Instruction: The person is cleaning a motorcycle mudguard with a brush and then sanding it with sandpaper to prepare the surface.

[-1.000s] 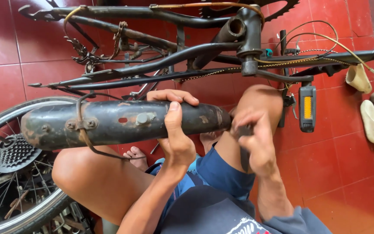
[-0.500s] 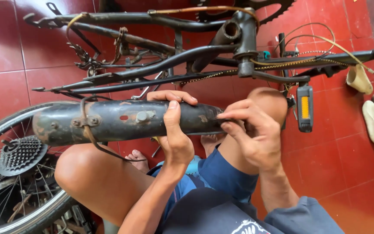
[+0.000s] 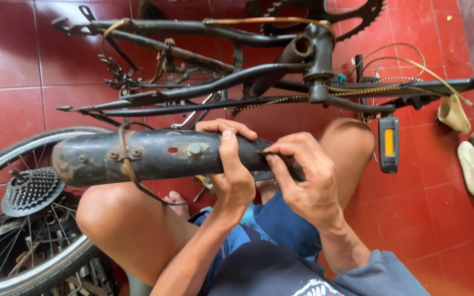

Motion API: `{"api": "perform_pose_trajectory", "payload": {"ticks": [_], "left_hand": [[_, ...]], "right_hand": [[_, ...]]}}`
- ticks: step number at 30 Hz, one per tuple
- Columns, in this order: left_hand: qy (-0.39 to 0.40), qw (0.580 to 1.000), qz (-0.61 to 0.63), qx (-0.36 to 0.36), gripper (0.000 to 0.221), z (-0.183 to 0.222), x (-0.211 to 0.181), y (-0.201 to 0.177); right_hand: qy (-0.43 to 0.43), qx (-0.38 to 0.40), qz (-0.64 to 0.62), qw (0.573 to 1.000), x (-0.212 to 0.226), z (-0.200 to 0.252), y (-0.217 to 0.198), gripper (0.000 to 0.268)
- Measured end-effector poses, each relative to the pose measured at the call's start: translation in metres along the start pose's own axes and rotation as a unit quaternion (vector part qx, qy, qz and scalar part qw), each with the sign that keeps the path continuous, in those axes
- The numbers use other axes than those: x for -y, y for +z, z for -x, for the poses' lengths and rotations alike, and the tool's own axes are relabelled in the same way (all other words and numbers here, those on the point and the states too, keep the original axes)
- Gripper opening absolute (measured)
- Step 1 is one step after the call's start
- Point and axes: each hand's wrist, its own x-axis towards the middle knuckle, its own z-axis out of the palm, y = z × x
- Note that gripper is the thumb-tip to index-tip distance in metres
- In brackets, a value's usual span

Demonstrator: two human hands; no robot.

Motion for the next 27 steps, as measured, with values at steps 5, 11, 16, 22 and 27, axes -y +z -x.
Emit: {"api": "perform_pose_trajectory", "payload": {"ticks": [5,11,16,22,27], "left_hand": [[0.018,1.000,-0.003,0.002,0.018,0.0012,0.0029,0.0011],[0.031,0.999,-0.004,0.007,0.014,0.0017,0.0035,0.0014],[0.034,0.999,0.006,0.015,0.014,0.0006,0.0047,0.0015],[0.037,0.999,-0.003,-0.012,0.012,-0.0004,0.0068,0.0035],[0.013,1.000,0.002,-0.019,0.012,0.0029,0.0077,0.0052]], "right_hand": [[0.008,-0.018,0.015,1.000,0.0029,0.0016,0.0018,0.004],[0.024,-0.048,0.002,0.999,0.0029,0.0009,0.0058,0.005],[0.016,-0.040,-0.003,0.999,0.0039,-0.0028,0.0029,0.005],[0.026,-0.046,-0.019,0.998,-0.0021,0.0001,0.0049,0.006],[-0.003,-0.045,-0.001,0.999,0.0005,-0.0046,0.0055,0.007]]}}
